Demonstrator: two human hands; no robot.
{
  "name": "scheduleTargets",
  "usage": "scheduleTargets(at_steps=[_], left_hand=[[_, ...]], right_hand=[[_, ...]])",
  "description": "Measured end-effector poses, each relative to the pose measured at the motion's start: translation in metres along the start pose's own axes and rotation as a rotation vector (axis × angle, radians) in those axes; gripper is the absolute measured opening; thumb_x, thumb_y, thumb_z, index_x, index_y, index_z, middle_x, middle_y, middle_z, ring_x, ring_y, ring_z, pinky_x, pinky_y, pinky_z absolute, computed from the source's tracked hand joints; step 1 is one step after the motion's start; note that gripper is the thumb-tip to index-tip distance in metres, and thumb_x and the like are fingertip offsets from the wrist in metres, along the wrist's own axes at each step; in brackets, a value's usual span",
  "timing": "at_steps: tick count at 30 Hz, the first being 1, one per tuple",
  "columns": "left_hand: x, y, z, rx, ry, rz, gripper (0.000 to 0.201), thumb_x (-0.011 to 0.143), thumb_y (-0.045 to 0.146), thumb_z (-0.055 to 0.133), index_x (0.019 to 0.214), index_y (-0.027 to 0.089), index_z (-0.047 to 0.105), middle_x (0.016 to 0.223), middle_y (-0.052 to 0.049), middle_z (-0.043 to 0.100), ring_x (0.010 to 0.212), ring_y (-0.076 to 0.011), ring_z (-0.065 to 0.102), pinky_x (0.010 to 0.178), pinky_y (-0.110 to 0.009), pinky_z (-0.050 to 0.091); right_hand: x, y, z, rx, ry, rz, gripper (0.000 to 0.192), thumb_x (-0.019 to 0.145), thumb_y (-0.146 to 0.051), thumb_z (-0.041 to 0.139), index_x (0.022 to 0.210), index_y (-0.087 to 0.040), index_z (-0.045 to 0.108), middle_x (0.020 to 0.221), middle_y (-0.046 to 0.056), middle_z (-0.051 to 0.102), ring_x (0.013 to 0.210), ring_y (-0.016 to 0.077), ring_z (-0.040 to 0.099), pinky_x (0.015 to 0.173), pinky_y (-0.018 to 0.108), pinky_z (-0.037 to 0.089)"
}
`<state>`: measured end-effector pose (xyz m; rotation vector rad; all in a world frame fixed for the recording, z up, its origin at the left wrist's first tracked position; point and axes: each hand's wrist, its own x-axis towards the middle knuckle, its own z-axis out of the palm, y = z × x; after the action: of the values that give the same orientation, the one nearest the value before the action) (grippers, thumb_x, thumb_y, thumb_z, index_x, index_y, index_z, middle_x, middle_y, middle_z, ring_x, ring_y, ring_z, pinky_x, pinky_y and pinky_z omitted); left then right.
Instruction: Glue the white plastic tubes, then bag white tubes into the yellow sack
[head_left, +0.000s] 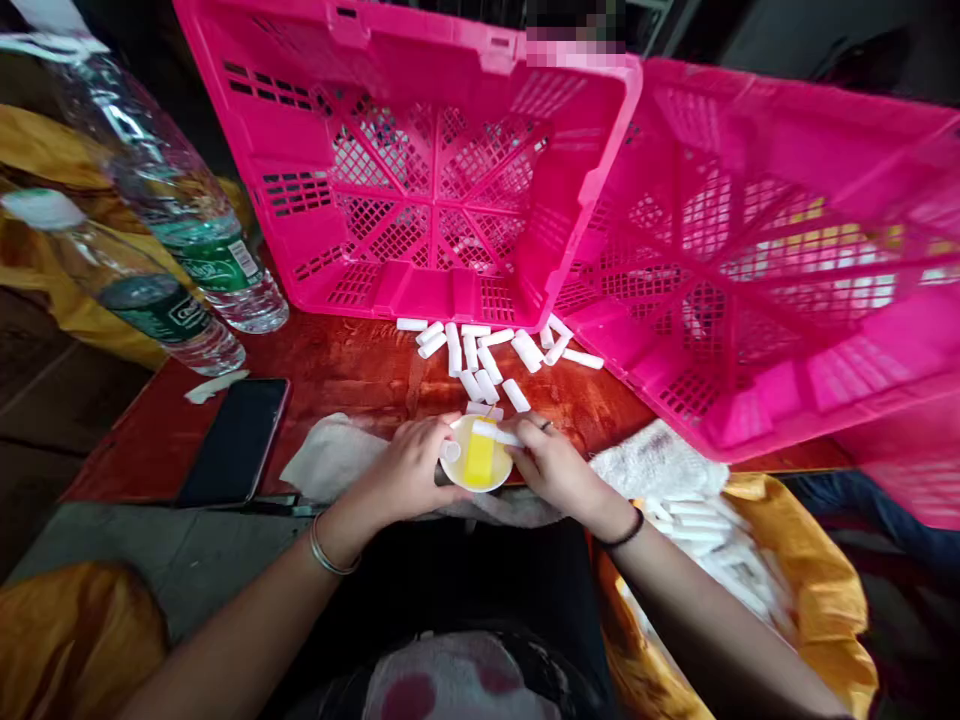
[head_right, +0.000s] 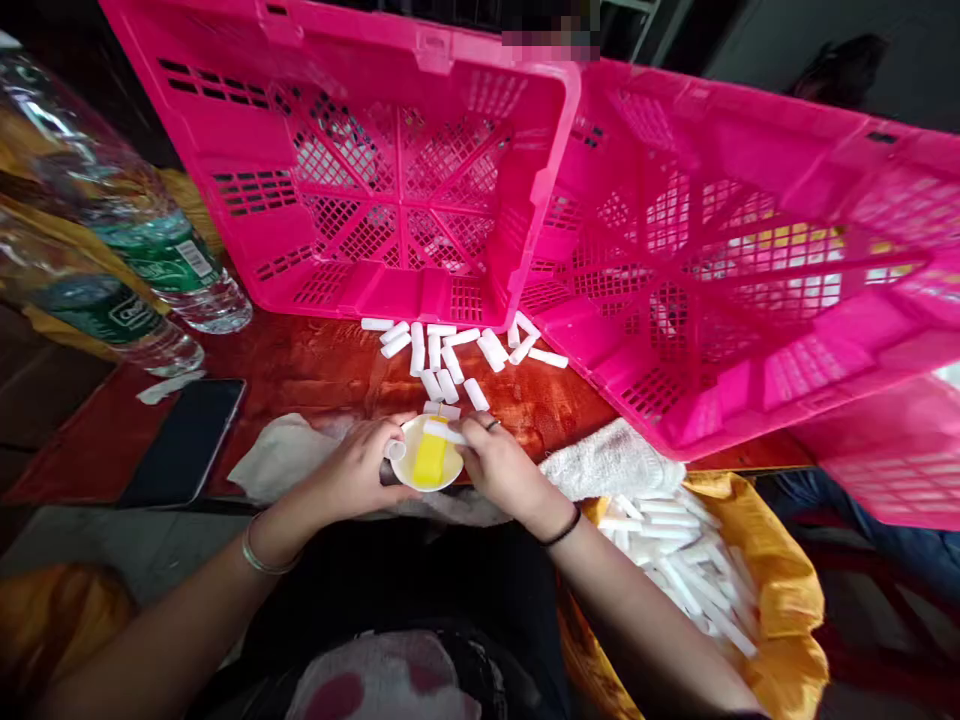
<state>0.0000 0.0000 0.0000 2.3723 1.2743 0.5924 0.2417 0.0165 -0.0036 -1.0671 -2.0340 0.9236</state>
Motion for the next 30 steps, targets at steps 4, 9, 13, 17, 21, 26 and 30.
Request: scheduleTargets(at_steps=[4,9,13,17,21,26,30], left_hand=[[-0.002,0.000,-0.002,-0.014,0.012,0.000,0.069,0.061,0.040,0.090,0.111,0.021,0.047,0.134,-0.018,0.059,0.118,-0.0380,0.059,0.096,-0.056,0.049],[-0.004,-0.001,-0.003,-0.026,0.029,0.011,0.068,0.062,0.040,0.090,0.111,0.021,0.046,0.134,-0.018,0.059,0.117,-0.0363,0.060,0.095,-0.054,0.049],[-0.004,-0.002,-0.002,-0.017,0.023,0.013,0.067,0.063,0.041,0.089,0.110,0.020,0.046,0.135,-0.018,0.058,0.117,-0.0362,0.060,0.095,-0.054,0.049],[-0.003,0.000,-0.004,-0.016,0.021,0.003,0.066,0.061,0.041,0.090,0.107,0.021,0.047,0.132,-0.017,0.060,0.115,-0.0357,0.061,0.094,-0.053,0.049],[-0.003,0.002,-0.006,-0.025,0.011,0.002,0.061,0.063,0.042,0.088,0.103,0.021,0.048,0.132,-0.016,0.060,0.117,-0.0356,0.060,0.094,-0.051,0.049],[-0.003,0.001,-0.004,-0.023,0.031,0.020,0.061,0.064,0.042,0.087,0.105,0.020,0.048,0.132,-0.017,0.060,0.116,-0.0348,0.061,0.094,-0.051,0.049],[-0.004,0.001,-0.004,-0.013,0.024,0.016,0.062,0.062,0.041,0.088,0.104,0.020,0.047,0.132,-0.018,0.060,0.115,-0.0354,0.061,0.093,-0.051,0.049]], right_hand=[[-0.004,0.002,0.003,-0.054,0.072,0.078,0.019,0.095,-0.027,0.053,0.107,-0.018,0.064,0.095,0.010,0.069,0.087,0.0222,0.067,0.081,0.038,0.057],[-0.007,0.003,0.001,-0.086,0.015,-0.172,0.018,0.095,-0.023,0.052,0.106,-0.021,0.066,0.105,0.011,0.065,0.101,0.0229,0.064,0.090,0.040,0.056],[-0.009,0.002,0.003,0.068,0.031,0.027,0.020,0.096,-0.028,0.053,0.112,-0.019,0.061,0.096,0.008,0.068,0.089,0.0213,0.068,0.080,0.038,0.060],[-0.013,-0.002,0.002,-0.080,0.022,-0.128,0.018,0.095,-0.022,0.052,0.107,-0.018,0.064,0.101,0.011,0.065,0.094,0.0228,0.066,0.080,0.039,0.059],[-0.015,-0.008,-0.002,-0.065,-0.007,-0.160,0.021,0.095,-0.020,0.053,0.114,-0.021,0.062,0.105,0.011,0.065,0.098,0.0216,0.066,0.083,0.038,0.059],[-0.021,-0.011,0.001,-0.090,0.055,-0.131,0.011,0.096,-0.021,0.054,0.102,-0.019,0.063,0.097,0.009,0.065,0.088,0.0189,0.067,0.076,0.034,0.060],[-0.023,-0.013,0.001,-0.154,0.027,-0.256,0.016,0.095,-0.017,0.054,0.107,-0.020,0.065,0.109,0.011,0.062,0.100,0.0210,0.064,0.083,0.036,0.059]])
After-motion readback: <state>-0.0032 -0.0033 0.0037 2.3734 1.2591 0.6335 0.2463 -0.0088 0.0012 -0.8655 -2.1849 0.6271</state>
